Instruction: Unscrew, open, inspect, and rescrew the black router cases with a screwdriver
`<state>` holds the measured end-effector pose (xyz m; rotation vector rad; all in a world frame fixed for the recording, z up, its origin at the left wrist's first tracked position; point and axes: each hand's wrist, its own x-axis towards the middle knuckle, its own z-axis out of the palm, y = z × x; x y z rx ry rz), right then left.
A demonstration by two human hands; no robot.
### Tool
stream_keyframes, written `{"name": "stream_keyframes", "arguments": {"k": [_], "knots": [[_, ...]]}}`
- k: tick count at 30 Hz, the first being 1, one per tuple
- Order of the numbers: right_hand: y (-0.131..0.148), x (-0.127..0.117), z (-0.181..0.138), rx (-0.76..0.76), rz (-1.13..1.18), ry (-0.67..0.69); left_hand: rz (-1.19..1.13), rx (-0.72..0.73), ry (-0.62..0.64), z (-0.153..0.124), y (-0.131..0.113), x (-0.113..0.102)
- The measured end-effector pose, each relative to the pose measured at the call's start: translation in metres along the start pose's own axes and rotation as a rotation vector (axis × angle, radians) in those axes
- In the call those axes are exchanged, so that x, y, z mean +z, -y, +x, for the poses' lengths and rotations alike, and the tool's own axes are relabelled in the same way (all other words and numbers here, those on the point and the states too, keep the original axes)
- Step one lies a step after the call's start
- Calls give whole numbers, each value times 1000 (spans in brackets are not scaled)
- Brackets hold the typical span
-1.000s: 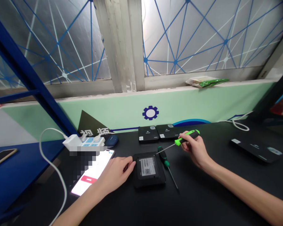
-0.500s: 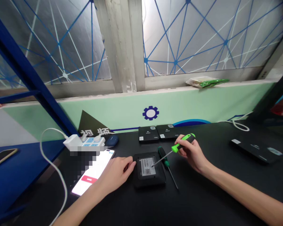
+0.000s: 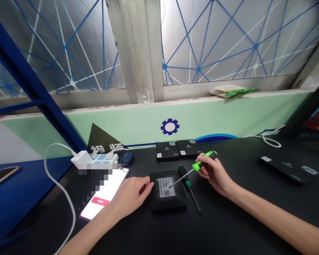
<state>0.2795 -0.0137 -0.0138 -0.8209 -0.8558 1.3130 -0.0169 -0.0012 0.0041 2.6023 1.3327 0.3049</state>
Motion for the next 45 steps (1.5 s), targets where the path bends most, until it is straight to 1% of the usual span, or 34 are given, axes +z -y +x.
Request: {"name": "stream_keyframes", "arguments": {"k": [10, 20, 37, 45], "knots": [[2, -1, 2, 41, 20, -71, 3, 6, 8, 0, -1, -1], [-2, -2, 1, 82, -3, -51, 5, 5, 17, 0, 0, -1], [3, 2, 0, 59, -16, -65, 5, 19, -1, -1, -1, -2], [2, 1, 0, 49, -41, -37, 14, 10, 17, -1, -2, -3]]}}
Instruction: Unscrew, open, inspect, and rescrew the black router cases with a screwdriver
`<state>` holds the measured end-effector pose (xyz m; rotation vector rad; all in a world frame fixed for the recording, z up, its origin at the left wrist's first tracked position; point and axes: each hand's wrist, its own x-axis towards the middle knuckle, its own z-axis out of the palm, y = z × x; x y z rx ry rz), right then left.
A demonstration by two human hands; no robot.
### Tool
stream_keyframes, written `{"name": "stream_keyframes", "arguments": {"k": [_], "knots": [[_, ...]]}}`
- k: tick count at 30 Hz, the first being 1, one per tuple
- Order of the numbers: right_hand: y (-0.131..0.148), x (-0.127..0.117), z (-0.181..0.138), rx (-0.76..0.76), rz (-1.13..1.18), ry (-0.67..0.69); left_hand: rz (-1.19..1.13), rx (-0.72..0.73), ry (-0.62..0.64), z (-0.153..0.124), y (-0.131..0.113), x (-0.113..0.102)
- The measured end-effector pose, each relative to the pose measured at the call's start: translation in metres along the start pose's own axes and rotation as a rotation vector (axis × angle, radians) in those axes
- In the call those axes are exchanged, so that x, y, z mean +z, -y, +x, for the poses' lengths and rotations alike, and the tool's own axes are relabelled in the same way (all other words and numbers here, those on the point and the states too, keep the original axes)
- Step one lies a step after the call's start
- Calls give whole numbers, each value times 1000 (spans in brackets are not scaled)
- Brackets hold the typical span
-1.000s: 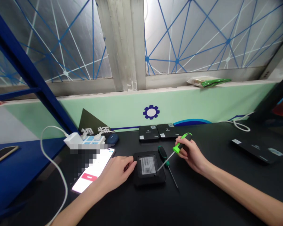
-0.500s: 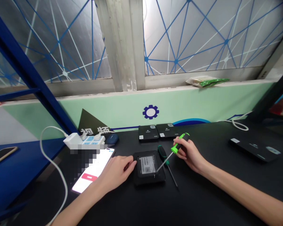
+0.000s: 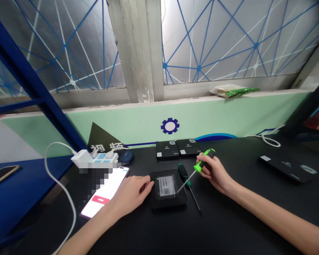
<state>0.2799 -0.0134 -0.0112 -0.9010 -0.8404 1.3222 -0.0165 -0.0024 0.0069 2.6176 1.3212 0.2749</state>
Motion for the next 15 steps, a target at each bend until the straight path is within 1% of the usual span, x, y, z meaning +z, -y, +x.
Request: {"name": "stream_keyframes", "arguments": {"k": [6, 11, 15], "knots": [[-1, 1, -1, -56, -87, 44, -8, -27, -12, 0, -1, 0], [-1, -2, 0, -122, -80, 8, -24, -88, 3, -2, -4, -1], [-2, -2, 0, -143, -86, -2, -28, -98, -3, -1, -6, -3]]}}
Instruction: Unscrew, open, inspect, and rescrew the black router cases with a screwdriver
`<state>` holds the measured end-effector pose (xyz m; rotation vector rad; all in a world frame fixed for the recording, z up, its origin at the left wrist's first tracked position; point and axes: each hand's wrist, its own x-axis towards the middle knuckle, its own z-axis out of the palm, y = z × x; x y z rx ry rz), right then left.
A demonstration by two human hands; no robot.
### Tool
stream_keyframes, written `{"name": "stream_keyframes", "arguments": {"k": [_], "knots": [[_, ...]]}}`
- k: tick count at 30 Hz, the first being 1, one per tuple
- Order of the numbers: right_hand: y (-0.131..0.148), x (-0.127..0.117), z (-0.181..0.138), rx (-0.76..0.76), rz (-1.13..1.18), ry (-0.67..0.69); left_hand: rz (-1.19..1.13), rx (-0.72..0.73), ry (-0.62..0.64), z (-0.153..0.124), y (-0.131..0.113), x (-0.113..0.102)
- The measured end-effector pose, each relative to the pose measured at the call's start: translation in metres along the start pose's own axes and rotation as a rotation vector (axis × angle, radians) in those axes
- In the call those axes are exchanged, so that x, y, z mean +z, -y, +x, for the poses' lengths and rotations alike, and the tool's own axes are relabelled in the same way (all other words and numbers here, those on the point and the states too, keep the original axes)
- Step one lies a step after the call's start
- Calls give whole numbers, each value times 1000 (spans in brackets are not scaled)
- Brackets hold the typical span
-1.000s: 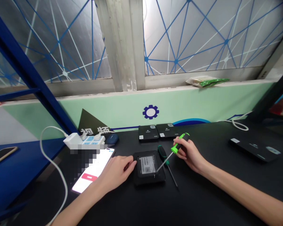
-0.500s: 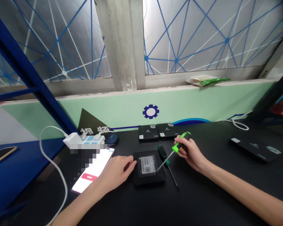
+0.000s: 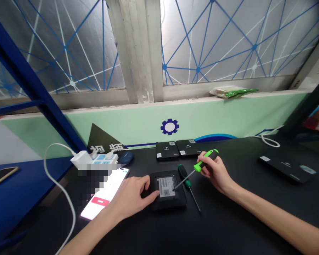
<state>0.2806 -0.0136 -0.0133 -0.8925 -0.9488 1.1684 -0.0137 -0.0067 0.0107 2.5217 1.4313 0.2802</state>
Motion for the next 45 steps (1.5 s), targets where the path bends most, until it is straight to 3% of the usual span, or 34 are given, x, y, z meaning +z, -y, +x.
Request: {"name": "stream_keyframes", "arguments": {"k": [13, 18, 25, 39, 45], "knots": [[-5, 4, -5, -115, -251, 67, 69, 106, -89, -2, 1, -8], [5, 6, -8, -174, -318, 72, 18, 215, -142, 0, 6, -2], [16, 8, -7, -256, -402, 90, -32, 200, -264, 3, 9, 10], [57, 41, 20, -360, -682, 348, 11, 178, -12, -7, 2, 14], [45, 64, 41, -470, -774, 339, 55, 220, -27, -9, -4, 14]]}}
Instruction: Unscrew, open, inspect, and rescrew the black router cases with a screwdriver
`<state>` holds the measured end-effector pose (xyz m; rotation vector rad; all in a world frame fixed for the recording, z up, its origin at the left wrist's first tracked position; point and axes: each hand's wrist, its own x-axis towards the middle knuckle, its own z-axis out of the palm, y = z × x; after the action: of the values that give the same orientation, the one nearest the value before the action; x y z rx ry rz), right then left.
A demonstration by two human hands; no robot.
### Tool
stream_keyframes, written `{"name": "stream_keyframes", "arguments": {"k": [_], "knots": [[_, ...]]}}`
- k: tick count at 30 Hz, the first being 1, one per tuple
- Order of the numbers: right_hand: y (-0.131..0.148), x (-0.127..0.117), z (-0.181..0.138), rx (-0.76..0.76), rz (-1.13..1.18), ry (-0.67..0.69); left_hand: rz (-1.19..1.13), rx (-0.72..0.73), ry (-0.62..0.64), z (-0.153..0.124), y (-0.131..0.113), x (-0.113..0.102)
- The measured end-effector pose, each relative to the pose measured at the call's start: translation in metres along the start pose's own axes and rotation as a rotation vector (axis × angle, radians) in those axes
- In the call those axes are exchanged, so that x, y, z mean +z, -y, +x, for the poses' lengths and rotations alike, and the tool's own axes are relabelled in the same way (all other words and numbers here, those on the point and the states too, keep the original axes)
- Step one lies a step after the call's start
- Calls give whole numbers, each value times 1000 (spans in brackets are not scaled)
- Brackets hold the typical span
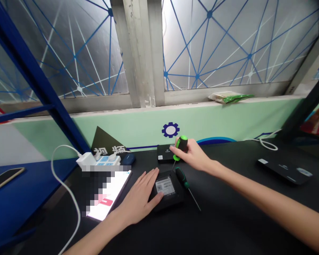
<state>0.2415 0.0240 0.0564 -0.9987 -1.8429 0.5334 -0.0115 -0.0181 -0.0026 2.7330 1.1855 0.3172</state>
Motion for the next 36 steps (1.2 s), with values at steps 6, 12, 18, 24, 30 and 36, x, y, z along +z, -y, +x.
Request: {"name": "stream_keyframes", "arguments": {"k": [6, 12, 18, 24, 30, 36], "knots": [[-18, 29, -7, -18, 83, -44, -3, -8, 54, 4, 4, 0], [-21, 33, -4, 46, 191, 91, -16, -9, 66, 7, 5, -2], [-28, 39, -12, 20, 223, 29, -16, -12, 68, 9, 4, -3], [-33, 38, -23, 7, 302, 117, -39, -42, 80, 10, 5, -4], [-40, 49, -38, -141, 170, 10, -49, -51, 67, 8, 6, -2], [-45, 54, -44, -209, 90, -4, -50, -67, 57, 7, 9, 0]]}}
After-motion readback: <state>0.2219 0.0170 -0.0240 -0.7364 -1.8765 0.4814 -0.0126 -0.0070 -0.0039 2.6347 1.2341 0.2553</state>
